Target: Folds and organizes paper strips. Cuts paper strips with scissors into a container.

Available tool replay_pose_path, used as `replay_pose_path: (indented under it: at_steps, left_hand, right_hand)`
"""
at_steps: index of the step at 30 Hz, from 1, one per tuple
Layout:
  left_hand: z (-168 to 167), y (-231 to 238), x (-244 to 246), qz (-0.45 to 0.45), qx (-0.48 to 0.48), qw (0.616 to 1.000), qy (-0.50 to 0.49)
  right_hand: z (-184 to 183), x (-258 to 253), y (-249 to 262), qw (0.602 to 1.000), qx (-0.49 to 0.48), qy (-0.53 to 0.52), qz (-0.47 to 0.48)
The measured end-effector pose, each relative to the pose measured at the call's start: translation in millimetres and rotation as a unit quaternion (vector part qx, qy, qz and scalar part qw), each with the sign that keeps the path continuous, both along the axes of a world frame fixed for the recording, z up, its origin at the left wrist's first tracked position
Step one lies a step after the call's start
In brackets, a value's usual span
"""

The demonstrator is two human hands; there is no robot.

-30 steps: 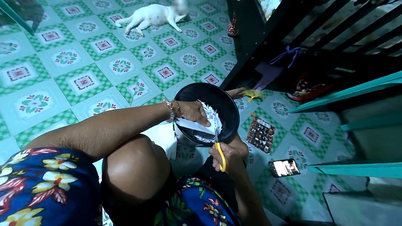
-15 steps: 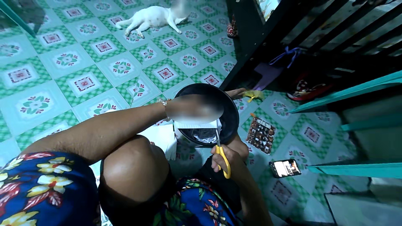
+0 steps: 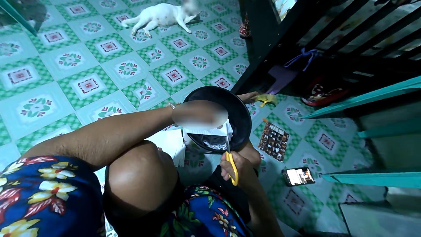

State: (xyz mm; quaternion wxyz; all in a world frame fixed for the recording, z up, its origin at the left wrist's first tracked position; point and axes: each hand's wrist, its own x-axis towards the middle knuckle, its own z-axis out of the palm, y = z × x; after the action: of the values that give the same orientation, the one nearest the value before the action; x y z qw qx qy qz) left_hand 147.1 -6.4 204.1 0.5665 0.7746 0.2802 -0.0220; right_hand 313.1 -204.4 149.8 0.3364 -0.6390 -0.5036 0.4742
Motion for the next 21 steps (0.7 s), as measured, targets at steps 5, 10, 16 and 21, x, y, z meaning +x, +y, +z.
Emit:
replay_pose_path:
  at_steps: [5, 10, 16, 21]
  left_hand:
    - [2.2, -2.7, 2.7, -0.008, -0.008, 1.0, 0.006]
    - [0.6, -3.2, 2.3, -0.014, 0.006, 1.0, 0.016]
    - [-0.2, -2.7, 4.3, -0.023, 0.002, 0.999, 0.028]
    - [-2.8, -1.7, 3.6, -0.012, 0.005, 0.999, 0.048]
  right_hand:
    - [0.6, -2.6, 2.9, 1.0, 0.02, -0.005, -0.019]
    - [-0.1, -5.4, 2.3, 1.0, 0.002, -0.005, -0.021]
    - [-5.5, -2.9, 8.3, 0.999, 0.043, 0.003, -0.021]
    - [-7.1, -3.0, 9.3, 0.999, 0.027, 0.021, -0.031]
